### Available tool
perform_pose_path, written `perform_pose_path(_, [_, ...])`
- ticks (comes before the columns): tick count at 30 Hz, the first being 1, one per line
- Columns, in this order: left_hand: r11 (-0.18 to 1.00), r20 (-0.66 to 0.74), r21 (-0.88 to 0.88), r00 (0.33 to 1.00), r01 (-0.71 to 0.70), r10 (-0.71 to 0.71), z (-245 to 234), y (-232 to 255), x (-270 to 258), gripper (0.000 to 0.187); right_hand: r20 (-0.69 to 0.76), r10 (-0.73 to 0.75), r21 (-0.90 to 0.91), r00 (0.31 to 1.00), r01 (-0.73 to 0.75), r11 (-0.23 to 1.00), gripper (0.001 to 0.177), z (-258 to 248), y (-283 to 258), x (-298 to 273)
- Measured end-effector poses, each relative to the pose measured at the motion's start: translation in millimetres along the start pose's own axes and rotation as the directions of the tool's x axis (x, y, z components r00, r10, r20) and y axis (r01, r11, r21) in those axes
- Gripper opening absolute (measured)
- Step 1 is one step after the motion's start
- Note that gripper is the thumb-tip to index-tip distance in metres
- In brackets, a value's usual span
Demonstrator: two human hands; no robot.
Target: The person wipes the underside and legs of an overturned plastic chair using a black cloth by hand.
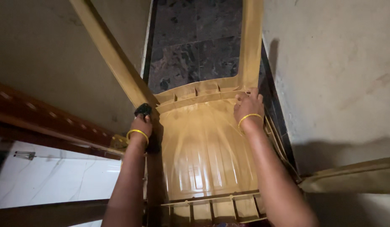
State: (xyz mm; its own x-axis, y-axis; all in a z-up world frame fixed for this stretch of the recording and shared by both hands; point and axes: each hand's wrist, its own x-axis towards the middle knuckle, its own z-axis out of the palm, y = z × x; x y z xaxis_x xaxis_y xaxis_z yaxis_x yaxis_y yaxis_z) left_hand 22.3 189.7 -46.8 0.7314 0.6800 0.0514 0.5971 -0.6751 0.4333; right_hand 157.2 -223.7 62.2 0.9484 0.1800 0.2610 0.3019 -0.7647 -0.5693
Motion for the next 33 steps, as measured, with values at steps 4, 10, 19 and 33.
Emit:
perform_pose_path(4, [0.997, 0.040, -0.064, 0.998, -0.045, 0.048, 20, -39, 22, 0.038, 0.002, -0.009, -0.021, 1.000, 0.009, 1.000, 0.023, 4, 4, 1])
perform_pose_path(10, [0.816, -0.107, -0.578, 0.993, -0.022, -0.049, 23, -59, -8, 0.036, -0.081, -0.049, -0.104, 0.996, 0.040, 0.994, 0.034, 4, -1, -3])
perform_pose_path(19, [0.656, 0.036, -0.754, 0.998, -0.013, 0.060, -77, 98, -92, 0.038, -0.272, -0.301, 0.178, 0.914, 0.355, 0.918, 0.031, 0, -26, -7])
perform_pose_path(33, [0.685, 0.123, -0.325, 0.689, -0.652, 0.714, -2, 220, -196, 0.041, -0.143, -0.405, 0.302, 0.903, 0.429, 0.851, 0.018, 7, -31, -9])
